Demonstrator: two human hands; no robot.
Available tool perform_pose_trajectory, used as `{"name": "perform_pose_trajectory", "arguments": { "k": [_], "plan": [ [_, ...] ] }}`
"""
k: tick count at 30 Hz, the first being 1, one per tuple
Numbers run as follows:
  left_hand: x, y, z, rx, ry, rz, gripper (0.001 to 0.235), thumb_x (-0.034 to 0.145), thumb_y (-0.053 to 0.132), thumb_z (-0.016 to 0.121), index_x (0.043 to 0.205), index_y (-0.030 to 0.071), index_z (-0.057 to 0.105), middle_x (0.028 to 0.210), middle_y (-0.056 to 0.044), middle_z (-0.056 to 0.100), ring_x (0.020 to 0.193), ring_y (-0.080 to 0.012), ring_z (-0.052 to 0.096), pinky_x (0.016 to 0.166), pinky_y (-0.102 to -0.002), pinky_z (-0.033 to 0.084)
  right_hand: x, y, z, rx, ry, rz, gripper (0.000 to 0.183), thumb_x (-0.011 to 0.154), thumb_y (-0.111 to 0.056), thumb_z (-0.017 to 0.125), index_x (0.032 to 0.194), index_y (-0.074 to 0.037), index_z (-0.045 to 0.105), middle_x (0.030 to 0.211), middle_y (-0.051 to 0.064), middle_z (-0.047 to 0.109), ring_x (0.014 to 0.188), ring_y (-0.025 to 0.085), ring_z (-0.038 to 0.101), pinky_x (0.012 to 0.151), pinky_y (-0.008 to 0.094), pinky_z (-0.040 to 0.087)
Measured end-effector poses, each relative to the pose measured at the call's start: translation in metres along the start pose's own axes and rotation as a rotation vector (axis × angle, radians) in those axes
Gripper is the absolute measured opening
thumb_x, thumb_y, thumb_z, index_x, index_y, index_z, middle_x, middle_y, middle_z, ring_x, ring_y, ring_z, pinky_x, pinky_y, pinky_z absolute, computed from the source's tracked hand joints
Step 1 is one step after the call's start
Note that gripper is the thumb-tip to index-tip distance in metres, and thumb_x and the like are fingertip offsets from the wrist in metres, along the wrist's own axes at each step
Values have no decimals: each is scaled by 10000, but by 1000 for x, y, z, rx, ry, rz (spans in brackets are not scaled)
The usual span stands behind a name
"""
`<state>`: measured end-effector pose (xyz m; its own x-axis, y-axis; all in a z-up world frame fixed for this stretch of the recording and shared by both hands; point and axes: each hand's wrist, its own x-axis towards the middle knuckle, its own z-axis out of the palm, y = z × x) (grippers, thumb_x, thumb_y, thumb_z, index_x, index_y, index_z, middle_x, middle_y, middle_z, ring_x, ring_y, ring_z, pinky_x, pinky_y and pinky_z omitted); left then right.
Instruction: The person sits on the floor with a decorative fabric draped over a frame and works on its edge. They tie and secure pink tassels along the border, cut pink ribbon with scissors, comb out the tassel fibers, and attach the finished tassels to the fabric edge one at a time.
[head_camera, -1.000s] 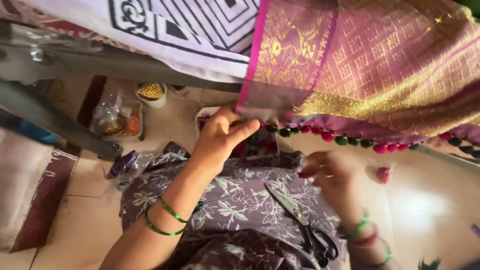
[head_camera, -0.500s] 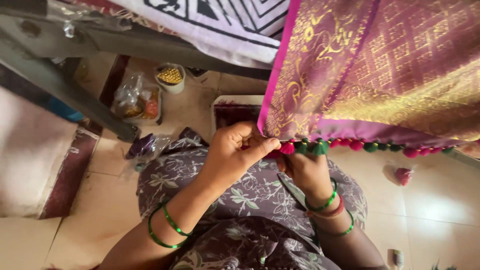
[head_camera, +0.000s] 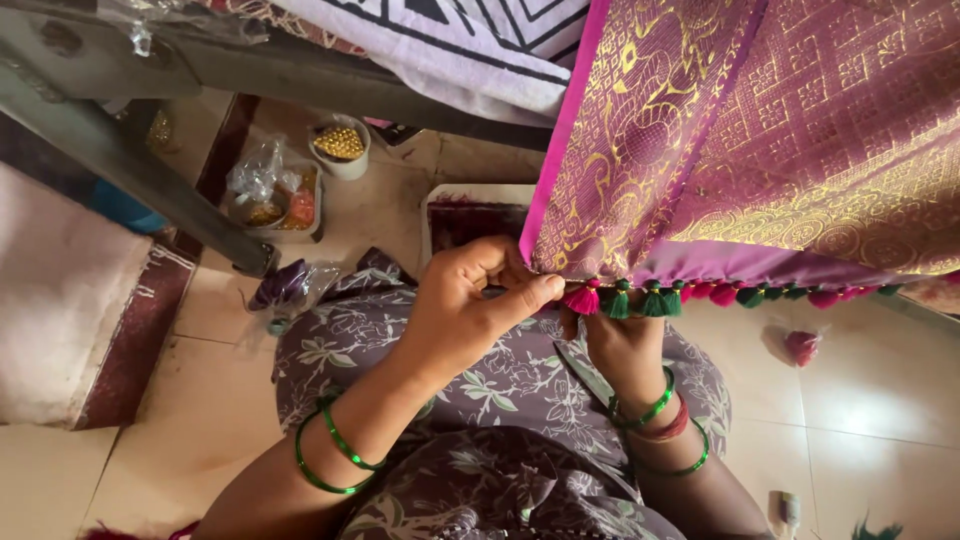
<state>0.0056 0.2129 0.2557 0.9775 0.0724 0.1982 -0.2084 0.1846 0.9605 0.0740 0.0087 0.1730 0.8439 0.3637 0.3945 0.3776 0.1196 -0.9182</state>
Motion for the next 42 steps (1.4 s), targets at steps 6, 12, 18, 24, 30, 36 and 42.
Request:
{"name": "perform_pose_trajectory", "arguments": {
  "k": [6,12,18,24,30,36,42],
  "plan": [
    [1,-2,-1,-221,-83,-47,117,930,68,743,1028,6,729,945,-56,759,852,-82,680,787,-256,567,-1,17,-3,7,-21,-147,191,990,157,523,1074,6,604,923,96,674,733,167,659,591,307,535],
    [0,-4,2,-345,-94,-64,155,944,32,725,1091,-17,728,999,-86,763,908,-114,696,852,-286,578,1,5,5,52,29,-52,190,958,160,527,1065,18,595,909,100,677,694,162,653,539,305,535],
    [-3,2,6,-287,-77,-50,167,946,45,724,1105,-7,723,998,-54,756,899,-92,682,829,-267,570,-5,26,-12,-157,32,-224,221,955,165,583,1080,-15,560,914,100,707,754,179,707,622,313,572],
    [-3,6,9,-271,-78,-69,175,949,53,730,1113,-5,724,977,-39,744,861,-67,648,777,-240,535,-11,57,-29,-287,135,-343,321,916,126,668,1144,-31,505,1015,104,694,899,179,694,783,325,571],
    [-1,4,14,-39,20,-87,153,919,77,741,1056,10,734,855,1,696,743,-68,594,652,-240,506,4,7,-2,-298,76,-330,208,964,132,634,1121,0,600,965,104,699,817,166,698,717,324,579],
    [13,8,19,-203,-81,124,295,998,297,663,1174,62,649,988,30,648,921,-83,612,753,-257,508,7,-13,13,8,-49,-183,183,1008,106,569,1175,31,580,995,94,693,766,164,682,626,303,578],
    [22,-22,33,-429,-97,-206,402,1033,371,617,1104,-12,718,927,-36,733,805,-106,650,639,-261,503,16,-24,3,-247,-160,-224,252,970,114,558,1195,24,625,1025,87,698,802,163,687,627,292,557]
  ]
}}
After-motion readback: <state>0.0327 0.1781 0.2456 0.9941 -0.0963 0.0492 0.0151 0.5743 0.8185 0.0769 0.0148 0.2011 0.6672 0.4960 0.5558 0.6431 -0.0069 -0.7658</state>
